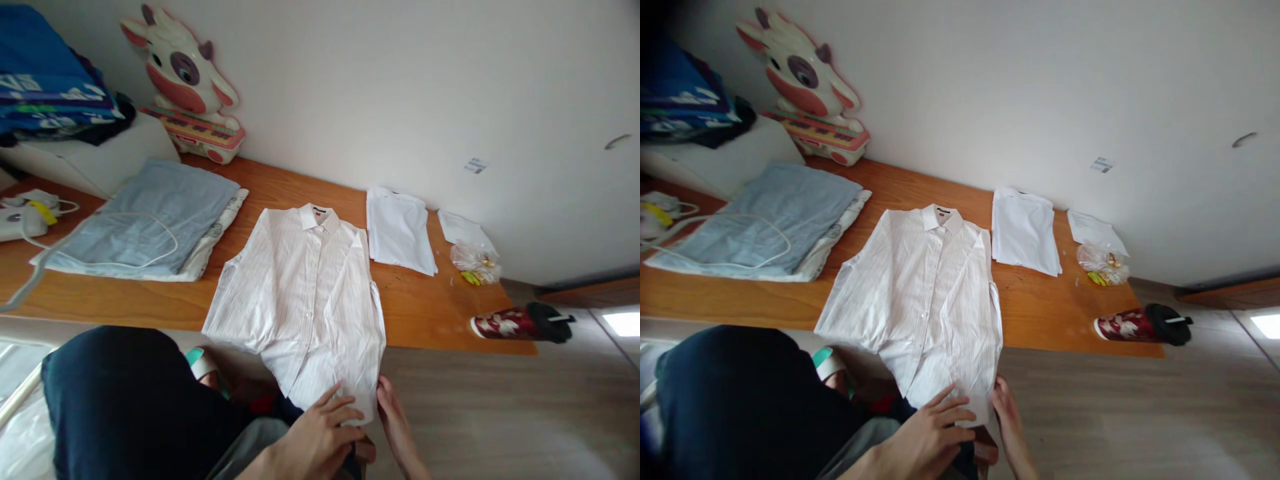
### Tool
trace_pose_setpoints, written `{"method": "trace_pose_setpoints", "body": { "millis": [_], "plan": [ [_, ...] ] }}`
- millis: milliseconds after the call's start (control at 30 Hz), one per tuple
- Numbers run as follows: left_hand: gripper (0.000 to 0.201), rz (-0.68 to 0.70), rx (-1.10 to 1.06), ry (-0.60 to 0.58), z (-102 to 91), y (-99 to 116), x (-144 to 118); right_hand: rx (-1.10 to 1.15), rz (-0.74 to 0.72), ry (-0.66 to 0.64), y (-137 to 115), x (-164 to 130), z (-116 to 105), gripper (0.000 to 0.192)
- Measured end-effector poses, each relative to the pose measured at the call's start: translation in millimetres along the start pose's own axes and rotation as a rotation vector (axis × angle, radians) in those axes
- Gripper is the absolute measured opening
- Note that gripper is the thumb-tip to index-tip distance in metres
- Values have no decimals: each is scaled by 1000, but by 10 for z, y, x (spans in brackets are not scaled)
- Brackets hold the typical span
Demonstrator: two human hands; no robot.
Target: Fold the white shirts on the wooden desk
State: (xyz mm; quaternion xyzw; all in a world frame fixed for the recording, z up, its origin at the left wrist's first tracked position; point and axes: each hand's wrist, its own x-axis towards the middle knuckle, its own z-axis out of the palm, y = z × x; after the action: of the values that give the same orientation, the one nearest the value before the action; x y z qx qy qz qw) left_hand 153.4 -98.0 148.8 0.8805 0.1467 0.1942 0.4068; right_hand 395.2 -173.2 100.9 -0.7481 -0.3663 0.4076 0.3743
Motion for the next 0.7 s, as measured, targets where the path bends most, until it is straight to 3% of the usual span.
{"method": "trace_pose_setpoints", "body": {
  "millis": [100,233,300,367,433,500,633,700],
  "plan": [
    [24,-178,-192,258,-188,-137,-309,48,88,-58,-88,32,61,53],
    [21,-668,-299,954,-414,-577,-955,28,126,-34,14,-6,88,55],
    [29,-803,-305,1288,-540,-871,-1279,31,137,-52,89,-1,69,55],
    [49,-836,-286,1434,-666,-1155,-1531,44,149,-63,121,42,39,56],
    [73,-881,-262,1381,-767,-1389,-1685,91,153,-39,105,114,5,61],
    [81,-938,-222,1211,-831,-1551,-1748,151,145,-39,77,191,-23,63],
    [59,-975,-162,833,-899,-1689,-1719,97,197,-161,138,237,-40,66],
    [54,-959,-189,748,-939,-1681,-1717,22,243,-197,231,185,-38,65]
  ]
}}
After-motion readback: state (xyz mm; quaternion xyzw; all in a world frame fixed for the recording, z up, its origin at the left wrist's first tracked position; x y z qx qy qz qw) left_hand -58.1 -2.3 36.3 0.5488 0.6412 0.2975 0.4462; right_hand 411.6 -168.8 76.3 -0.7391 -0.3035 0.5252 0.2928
